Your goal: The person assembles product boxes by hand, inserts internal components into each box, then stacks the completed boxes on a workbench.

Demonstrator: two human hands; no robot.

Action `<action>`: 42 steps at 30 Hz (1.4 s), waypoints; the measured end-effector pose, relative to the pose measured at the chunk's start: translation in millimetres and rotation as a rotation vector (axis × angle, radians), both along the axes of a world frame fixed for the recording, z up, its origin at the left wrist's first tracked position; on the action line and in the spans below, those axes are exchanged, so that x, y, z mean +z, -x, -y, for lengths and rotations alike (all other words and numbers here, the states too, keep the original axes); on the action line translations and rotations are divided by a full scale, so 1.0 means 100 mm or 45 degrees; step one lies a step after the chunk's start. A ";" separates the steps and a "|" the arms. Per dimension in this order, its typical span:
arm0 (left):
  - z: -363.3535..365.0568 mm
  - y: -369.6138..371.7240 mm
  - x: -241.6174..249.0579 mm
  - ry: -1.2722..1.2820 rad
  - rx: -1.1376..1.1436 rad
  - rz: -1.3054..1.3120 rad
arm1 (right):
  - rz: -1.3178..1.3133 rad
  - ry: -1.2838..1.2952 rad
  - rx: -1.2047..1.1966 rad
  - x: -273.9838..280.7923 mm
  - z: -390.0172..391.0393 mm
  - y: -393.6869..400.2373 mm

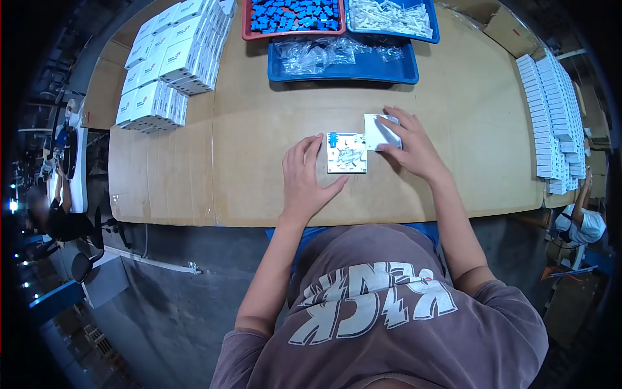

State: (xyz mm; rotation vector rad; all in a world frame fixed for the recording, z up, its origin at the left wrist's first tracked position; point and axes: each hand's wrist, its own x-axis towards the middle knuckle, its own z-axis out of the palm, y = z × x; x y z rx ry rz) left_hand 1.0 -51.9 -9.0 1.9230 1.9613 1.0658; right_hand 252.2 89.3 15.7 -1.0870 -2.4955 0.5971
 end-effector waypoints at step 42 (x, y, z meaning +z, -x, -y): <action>-0.15 -0.47 0.45 0.522 -0.022 2.596 | -1.225 1.354 0.049 0.39 0.13 0.16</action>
